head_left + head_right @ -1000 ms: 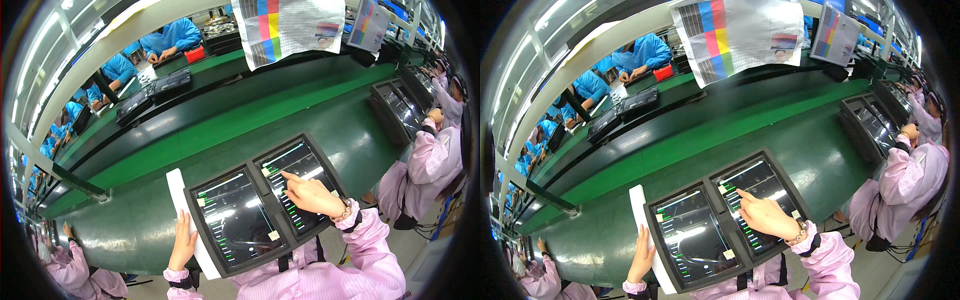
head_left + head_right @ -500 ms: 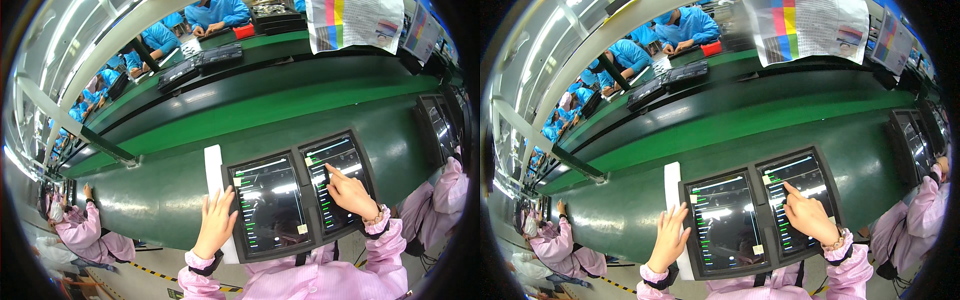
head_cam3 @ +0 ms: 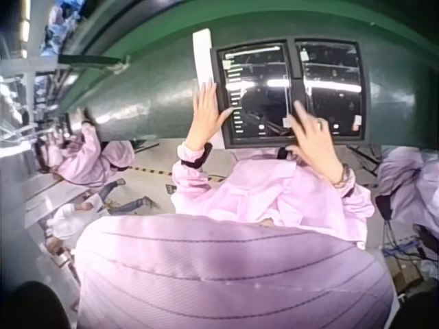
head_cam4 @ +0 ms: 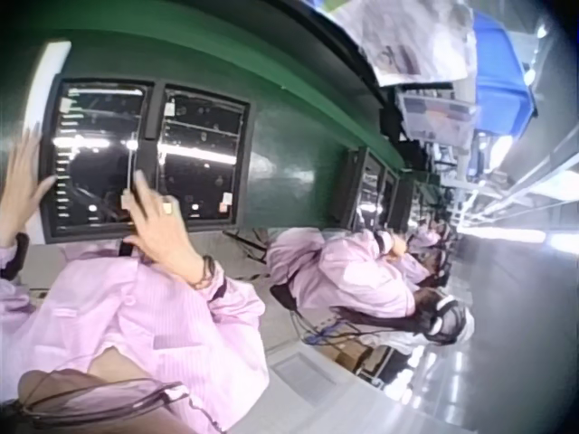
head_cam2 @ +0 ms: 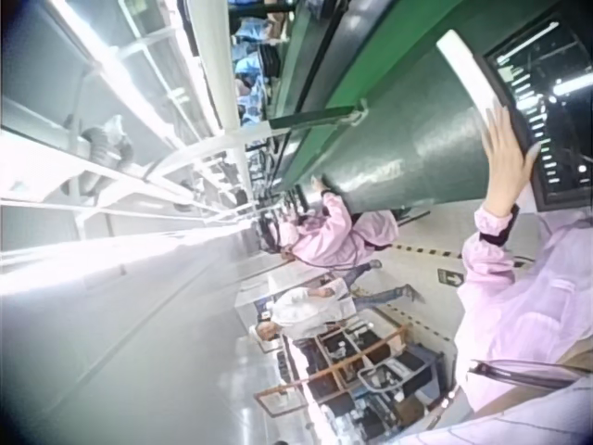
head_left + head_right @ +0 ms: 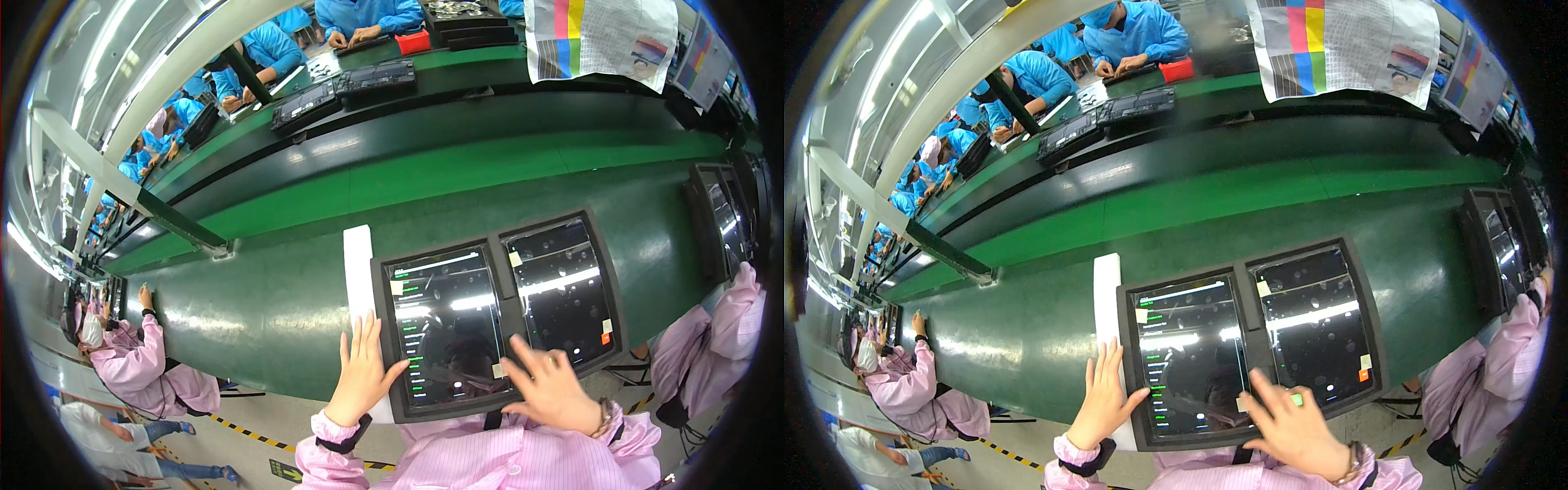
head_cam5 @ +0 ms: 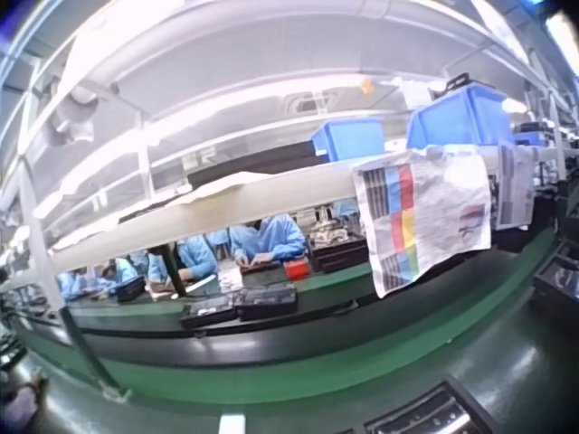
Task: Testing functional screens of tablet devices on an assembly line.
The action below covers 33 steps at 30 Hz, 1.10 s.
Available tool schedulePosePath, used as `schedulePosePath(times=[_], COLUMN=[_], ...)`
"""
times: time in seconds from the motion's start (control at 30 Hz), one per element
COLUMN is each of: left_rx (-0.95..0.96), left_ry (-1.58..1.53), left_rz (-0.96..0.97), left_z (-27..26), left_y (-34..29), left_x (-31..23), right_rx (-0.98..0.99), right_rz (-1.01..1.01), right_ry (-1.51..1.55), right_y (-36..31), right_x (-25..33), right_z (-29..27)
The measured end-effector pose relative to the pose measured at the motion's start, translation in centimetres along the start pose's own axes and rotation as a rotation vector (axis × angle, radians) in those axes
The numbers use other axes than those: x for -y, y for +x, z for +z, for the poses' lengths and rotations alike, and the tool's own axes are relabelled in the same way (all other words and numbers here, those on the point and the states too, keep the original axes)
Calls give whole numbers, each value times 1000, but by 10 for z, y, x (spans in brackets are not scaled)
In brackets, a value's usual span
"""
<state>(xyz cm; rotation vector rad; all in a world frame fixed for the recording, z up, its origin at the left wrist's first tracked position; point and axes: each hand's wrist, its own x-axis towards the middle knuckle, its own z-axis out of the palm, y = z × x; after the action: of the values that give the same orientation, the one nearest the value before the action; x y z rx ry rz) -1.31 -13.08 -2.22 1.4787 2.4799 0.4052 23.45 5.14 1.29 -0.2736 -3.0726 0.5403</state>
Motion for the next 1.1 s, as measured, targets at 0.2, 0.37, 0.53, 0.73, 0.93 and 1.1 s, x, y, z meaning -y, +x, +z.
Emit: schedulePosePath(times=[0.2, 0.37, 0.53, 0.73, 0.93, 1.1], left_rx=[76, 29, -24, 76, 139, 129], left_ry=[-26, 62, 128, 59, -103, -153], left_rz=[-45, 82, 146, 29, 37, 65], left_z=[-3, -24, -23, -10, 14, 10], left_y=[-26, 10, 45, 15, -24, -32], left_x=[4, -2, -4, 15, 29, 24], right_rx=[65, 22, -42, -129, -156, -225], right_rz=[-79, -58, 8, 110, 484, 693], right_ry=[-113, -82, -74, 343, 1431, 1791], right_y=[7, 12, 21, 31, 64, 87], right_x=[7, 16, 23, 13, -16, -25], right_z=[20, 23, 32, 24, 39, 30])
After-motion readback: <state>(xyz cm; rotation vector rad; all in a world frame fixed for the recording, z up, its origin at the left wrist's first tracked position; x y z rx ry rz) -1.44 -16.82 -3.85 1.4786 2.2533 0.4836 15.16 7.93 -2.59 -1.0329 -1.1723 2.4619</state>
